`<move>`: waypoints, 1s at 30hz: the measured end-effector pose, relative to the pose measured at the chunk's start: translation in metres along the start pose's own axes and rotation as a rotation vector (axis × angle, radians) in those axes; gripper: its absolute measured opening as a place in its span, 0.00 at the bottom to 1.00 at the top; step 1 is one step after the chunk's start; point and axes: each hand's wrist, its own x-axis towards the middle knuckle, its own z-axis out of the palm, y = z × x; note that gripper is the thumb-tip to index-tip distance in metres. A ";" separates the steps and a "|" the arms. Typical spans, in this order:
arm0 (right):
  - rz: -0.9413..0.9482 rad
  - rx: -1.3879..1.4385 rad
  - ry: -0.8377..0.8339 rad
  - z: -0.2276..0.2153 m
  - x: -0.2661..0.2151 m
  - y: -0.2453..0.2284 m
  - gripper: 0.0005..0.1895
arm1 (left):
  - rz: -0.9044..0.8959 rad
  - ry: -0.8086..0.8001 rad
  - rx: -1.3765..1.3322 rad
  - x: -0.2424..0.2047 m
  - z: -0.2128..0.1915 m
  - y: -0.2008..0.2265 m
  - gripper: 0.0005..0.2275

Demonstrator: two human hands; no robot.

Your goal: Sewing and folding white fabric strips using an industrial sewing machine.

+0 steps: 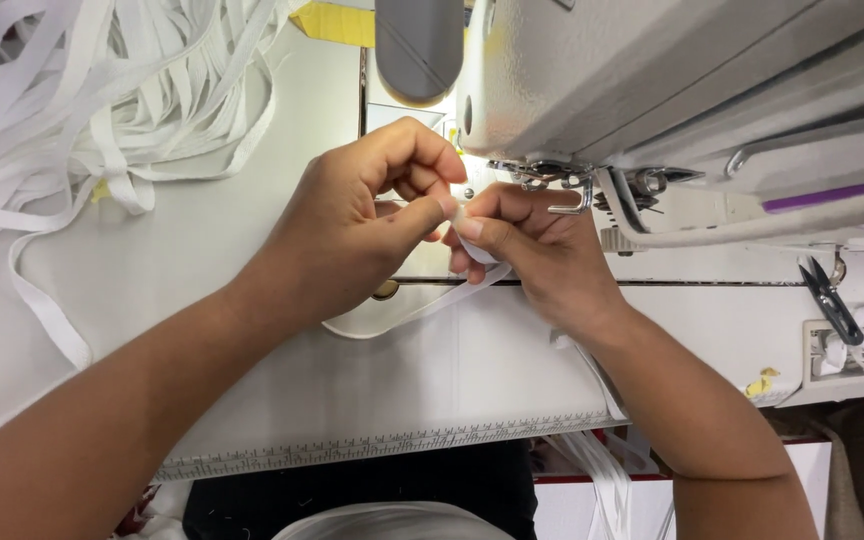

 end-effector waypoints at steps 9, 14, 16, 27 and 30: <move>-0.032 -0.048 0.100 -0.003 0.000 0.007 0.09 | 0.040 -0.058 -0.011 0.003 -0.004 -0.016 0.05; -0.042 -0.053 0.095 -0.001 -0.002 0.004 0.06 | 0.074 -0.065 -0.049 0.005 -0.006 -0.021 0.06; -0.027 -0.040 0.095 -0.001 -0.002 0.004 0.06 | 0.064 -0.050 -0.063 0.005 -0.005 -0.022 0.07; -0.043 -0.185 0.114 0.003 -0.002 0.001 0.07 | 0.009 -0.077 -0.084 0.006 -0.002 -0.024 0.07; 0.018 -0.164 0.131 0.003 -0.001 -0.001 0.07 | 0.018 -0.095 -0.105 0.007 -0.002 -0.025 0.08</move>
